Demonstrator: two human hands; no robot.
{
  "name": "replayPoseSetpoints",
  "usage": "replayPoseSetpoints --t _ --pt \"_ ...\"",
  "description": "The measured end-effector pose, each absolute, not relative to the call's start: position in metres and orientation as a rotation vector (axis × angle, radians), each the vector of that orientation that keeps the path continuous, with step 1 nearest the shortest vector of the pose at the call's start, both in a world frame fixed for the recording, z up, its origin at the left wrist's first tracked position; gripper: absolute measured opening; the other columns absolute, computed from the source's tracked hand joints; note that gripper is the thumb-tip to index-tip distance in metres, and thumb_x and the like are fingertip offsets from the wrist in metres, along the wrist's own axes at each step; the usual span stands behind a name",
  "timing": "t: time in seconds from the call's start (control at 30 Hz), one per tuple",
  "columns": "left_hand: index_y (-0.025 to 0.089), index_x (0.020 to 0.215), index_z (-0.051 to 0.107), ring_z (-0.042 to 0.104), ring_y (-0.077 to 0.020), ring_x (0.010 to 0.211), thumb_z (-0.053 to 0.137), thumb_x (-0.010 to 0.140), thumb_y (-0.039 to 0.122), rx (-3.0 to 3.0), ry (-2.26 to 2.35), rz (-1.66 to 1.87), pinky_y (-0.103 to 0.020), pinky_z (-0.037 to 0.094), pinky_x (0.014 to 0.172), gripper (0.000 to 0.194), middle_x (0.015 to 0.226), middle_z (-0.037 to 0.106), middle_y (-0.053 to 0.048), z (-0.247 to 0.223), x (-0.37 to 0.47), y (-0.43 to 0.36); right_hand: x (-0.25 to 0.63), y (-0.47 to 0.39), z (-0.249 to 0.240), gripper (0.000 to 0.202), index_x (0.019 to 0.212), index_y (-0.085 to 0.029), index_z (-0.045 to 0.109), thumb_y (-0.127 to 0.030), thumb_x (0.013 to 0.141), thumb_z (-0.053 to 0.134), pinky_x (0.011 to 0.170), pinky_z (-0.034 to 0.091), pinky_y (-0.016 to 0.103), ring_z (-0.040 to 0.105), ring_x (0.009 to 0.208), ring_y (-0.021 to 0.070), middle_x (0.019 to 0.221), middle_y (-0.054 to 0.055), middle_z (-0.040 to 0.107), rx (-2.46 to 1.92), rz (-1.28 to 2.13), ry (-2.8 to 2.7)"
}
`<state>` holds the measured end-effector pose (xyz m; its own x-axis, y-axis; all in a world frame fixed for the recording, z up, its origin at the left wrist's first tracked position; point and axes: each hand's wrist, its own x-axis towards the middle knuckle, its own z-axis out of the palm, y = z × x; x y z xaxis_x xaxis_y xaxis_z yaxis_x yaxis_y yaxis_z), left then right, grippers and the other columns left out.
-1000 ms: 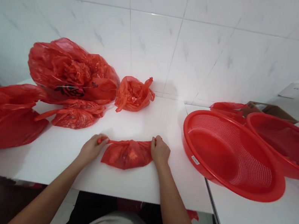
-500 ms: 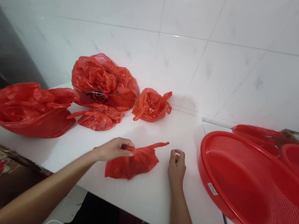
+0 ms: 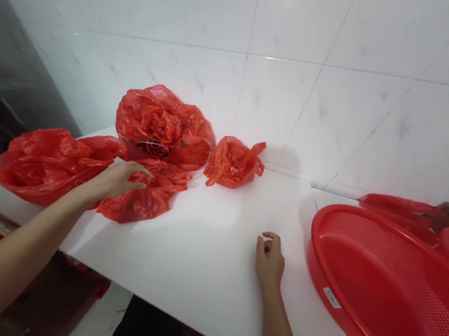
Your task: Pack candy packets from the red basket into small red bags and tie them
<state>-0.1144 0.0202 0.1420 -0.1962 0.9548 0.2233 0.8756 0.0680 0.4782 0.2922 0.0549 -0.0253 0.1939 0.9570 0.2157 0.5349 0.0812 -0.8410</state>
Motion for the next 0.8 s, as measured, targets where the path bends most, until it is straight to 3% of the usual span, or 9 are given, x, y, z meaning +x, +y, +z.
replayPoseSetpoints --t 0.13,0.37,0.47,0.6,0.8 --pt "0.026 0.100 0.071 0.060 -0.0232 0.107 0.060 0.083 0.026 2.112 2.012 0.855 -0.034 0.045 0.096 0.021 0.114 0.067 -0.003 0.136 -0.076 0.037 0.291 0.056 -0.024 0.031 0.099 -0.023 0.053 -0.050 0.086 0.046 0.055 0.033 0.024 0.043 0.052 0.0132 0.058 -0.006 0.048 -1.599 0.583 -1.495" --pt "0.025 0.121 0.061 0.051 -0.0221 0.121 0.053 0.092 0.028 2.378 1.821 0.836 -0.038 0.040 0.104 0.030 0.128 0.059 -0.005 0.127 0.047 0.134 0.290 0.058 -0.022 0.034 0.098 -0.023 0.053 -0.053 0.086 0.043 0.055 0.034 0.025 0.045 0.052 0.0149 0.057 -0.005 0.049 -1.590 0.571 -1.506" --pt "0.019 0.125 0.055 0.056 -0.0247 0.114 0.057 0.091 0.032 2.356 1.844 0.753 -0.047 0.048 0.095 0.036 0.131 0.055 -0.010 0.119 0.083 0.173 0.290 0.058 -0.021 0.034 0.097 -0.023 0.052 -0.053 0.087 0.041 0.055 0.035 0.025 0.047 0.053 0.0155 0.057 -0.005 0.049 -1.559 0.562 -1.513" --pt "0.017 0.122 0.056 0.061 -0.0227 0.103 0.059 0.090 0.033 2.189 1.980 0.627 -0.043 0.053 0.085 0.036 0.122 0.059 -0.010 0.115 0.092 0.207 0.291 0.058 -0.020 0.029 0.096 -0.024 0.052 -0.049 0.089 0.039 0.054 0.036 0.024 0.049 0.053 0.0150 0.057 -0.006 0.049 -1.557 0.549 -1.530" --pt "0.018 0.121 0.057 0.060 -0.0229 0.105 0.057 0.091 0.034 2.074 2.143 0.777 -0.045 0.052 0.088 0.034 0.124 0.058 -0.010 0.148 0.072 0.233 0.290 0.060 -0.018 0.023 0.092 -0.025 0.052 -0.045 0.090 0.040 0.054 0.035 0.024 0.050 0.054 0.0150 0.059 -0.006 0.052 -1.588 0.572 -1.552"
